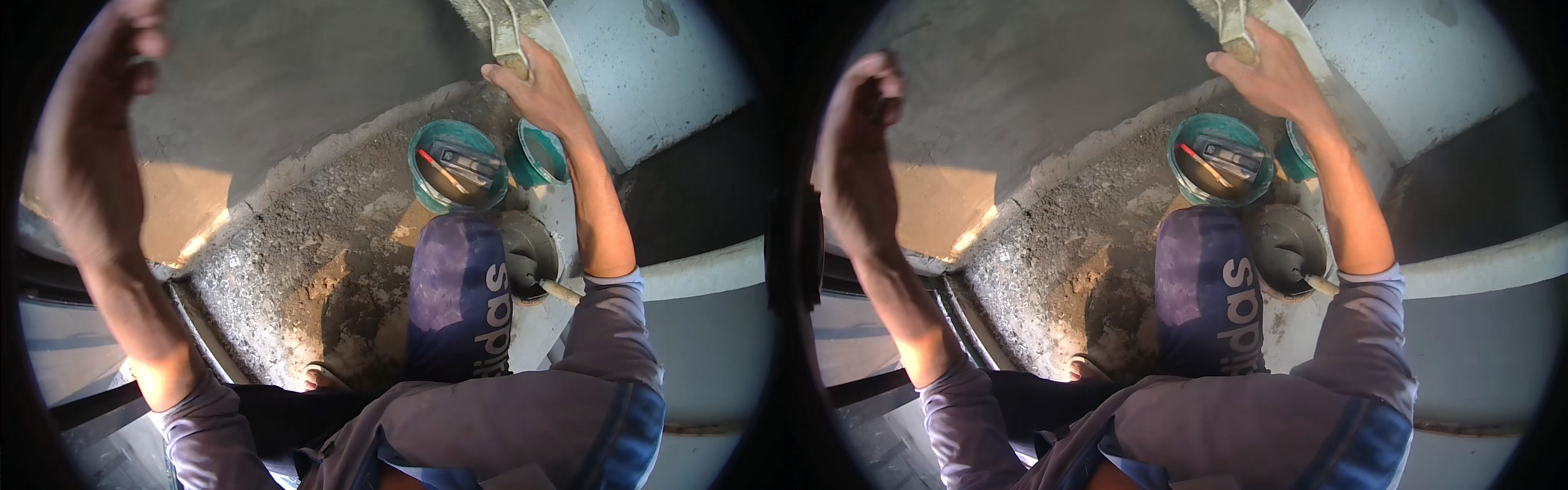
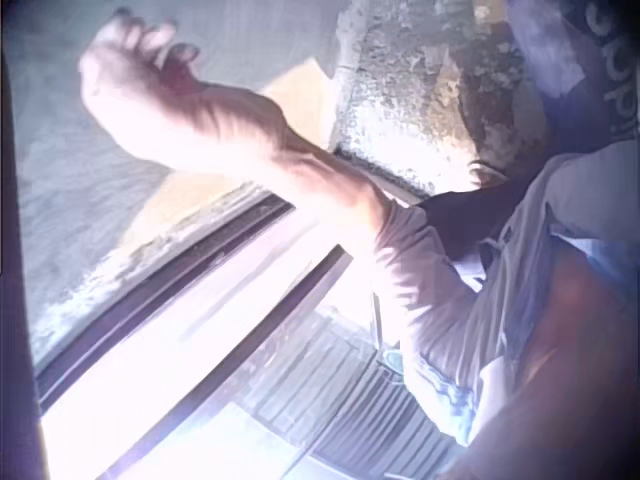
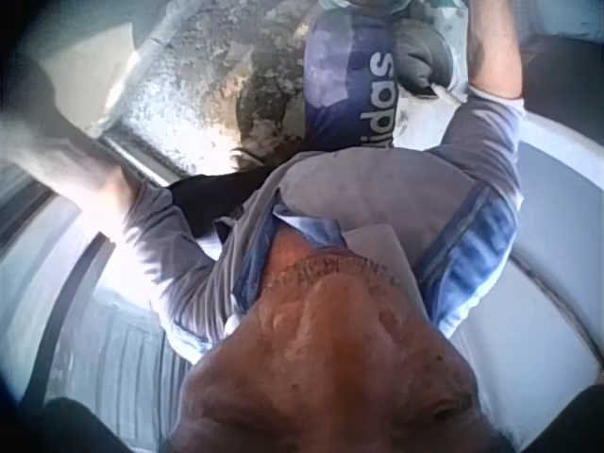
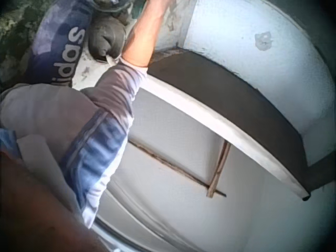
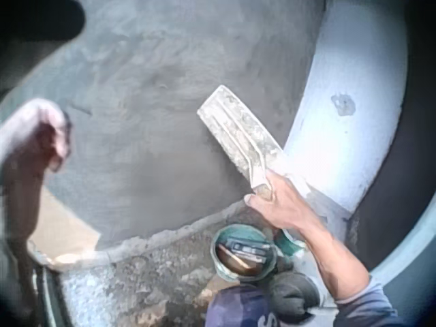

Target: The person scoops plaster from a bucket onto a float using a trowel, applies it to a wall, and smoothes the surface with the float, occasionally using a brush to apply water to the plaster.

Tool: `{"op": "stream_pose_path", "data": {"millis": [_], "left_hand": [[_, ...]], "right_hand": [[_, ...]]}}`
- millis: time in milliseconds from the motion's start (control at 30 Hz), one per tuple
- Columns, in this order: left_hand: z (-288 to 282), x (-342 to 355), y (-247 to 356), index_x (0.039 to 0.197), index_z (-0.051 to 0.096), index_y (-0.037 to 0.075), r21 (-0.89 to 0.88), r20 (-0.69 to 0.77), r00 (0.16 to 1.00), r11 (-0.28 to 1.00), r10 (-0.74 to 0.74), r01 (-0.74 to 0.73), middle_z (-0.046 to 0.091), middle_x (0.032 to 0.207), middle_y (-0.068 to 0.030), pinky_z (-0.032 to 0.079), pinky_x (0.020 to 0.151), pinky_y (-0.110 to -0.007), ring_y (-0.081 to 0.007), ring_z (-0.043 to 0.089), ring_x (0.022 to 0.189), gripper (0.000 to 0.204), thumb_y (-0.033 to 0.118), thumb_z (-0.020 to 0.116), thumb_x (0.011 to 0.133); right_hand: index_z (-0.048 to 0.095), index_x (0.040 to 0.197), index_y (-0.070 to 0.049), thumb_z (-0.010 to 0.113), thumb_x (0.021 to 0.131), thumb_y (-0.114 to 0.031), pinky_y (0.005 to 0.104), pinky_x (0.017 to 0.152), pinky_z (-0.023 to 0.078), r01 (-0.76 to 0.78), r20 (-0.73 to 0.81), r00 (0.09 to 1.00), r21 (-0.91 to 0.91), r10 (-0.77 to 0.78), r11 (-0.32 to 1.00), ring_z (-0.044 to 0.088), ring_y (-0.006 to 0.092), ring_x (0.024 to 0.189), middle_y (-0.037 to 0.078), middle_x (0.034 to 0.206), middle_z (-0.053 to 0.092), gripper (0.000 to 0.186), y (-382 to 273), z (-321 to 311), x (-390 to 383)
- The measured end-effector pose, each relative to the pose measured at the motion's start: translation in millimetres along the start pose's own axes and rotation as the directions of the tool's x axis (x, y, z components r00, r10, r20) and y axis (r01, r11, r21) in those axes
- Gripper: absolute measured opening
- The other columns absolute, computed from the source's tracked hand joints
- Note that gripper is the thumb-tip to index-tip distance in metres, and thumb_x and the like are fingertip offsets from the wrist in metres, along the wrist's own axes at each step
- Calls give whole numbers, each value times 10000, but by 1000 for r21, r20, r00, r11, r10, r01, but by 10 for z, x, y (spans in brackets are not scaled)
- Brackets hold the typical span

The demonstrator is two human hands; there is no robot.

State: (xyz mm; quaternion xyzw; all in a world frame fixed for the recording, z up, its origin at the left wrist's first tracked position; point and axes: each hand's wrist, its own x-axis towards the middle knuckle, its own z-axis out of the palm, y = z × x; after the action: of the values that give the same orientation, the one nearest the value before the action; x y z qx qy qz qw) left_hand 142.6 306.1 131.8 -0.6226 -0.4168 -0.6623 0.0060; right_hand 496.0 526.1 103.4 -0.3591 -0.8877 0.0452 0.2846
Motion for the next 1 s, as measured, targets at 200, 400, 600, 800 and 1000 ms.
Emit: {"op": "stream_pose_path", "data": {"millis": [200,400,600,800,1000], "left_hand": [[2626,-837,-821,1472,471,31,-300,533,609,541,-588,786,602,1342,-126,457,1094,-459,-260,557,1269,722,571,557,999],[3739,-721,-946,1372,542,45,-637,569,654,236,-500,734,671,1181,-38,526,926,-270,-106,628,1054,375,256,567,1062],[4144,-187,-1014,1332,535,-16,-502,723,481,101,-495,859,681,1163,-116,626,845,-326,-207,704,995,431,334,455,1092],[4069,-526,-1041,1294,554,-3,-279,833,103,-252,-544,927,668,1197,-152,644,798,-329,-256,722,944,361,262,459,1069],[3827,-1179,-1068,1467,428,88,-1,984,-65,-371,-165,929,505,1463,-96,444,1089,-400,-254,512,1294,509,402,334,1078]], "right_hand": [[605,1008,-25,714,868,-193,508,773,505,-30,-83,996,165,44,986,643,412,870,171,954,641,245,371,645,-445],[631,1249,4,655,863,-60,472,922,511,-76,-417,907,-9,65,997,599,410,1118,193,1222,609,392,657,817,-628],[630,1283,-17,682,876,-129,494,1124,414,75,-77,995,109,-67,991,498,362,1354,222,1385,567,426,754,219,-1910],[640,1102,-68,765,827,-317,449,894,481,-670,128,560,-512,819,538,594,318,1073,140,1050,633,392,1094,44,-3840],[638,1109,-48,801,771,-216,436,840,540,-596,483,269,-597,833,538,663,321,1014,164,1057,640,412,1214,0,-3974]]}}
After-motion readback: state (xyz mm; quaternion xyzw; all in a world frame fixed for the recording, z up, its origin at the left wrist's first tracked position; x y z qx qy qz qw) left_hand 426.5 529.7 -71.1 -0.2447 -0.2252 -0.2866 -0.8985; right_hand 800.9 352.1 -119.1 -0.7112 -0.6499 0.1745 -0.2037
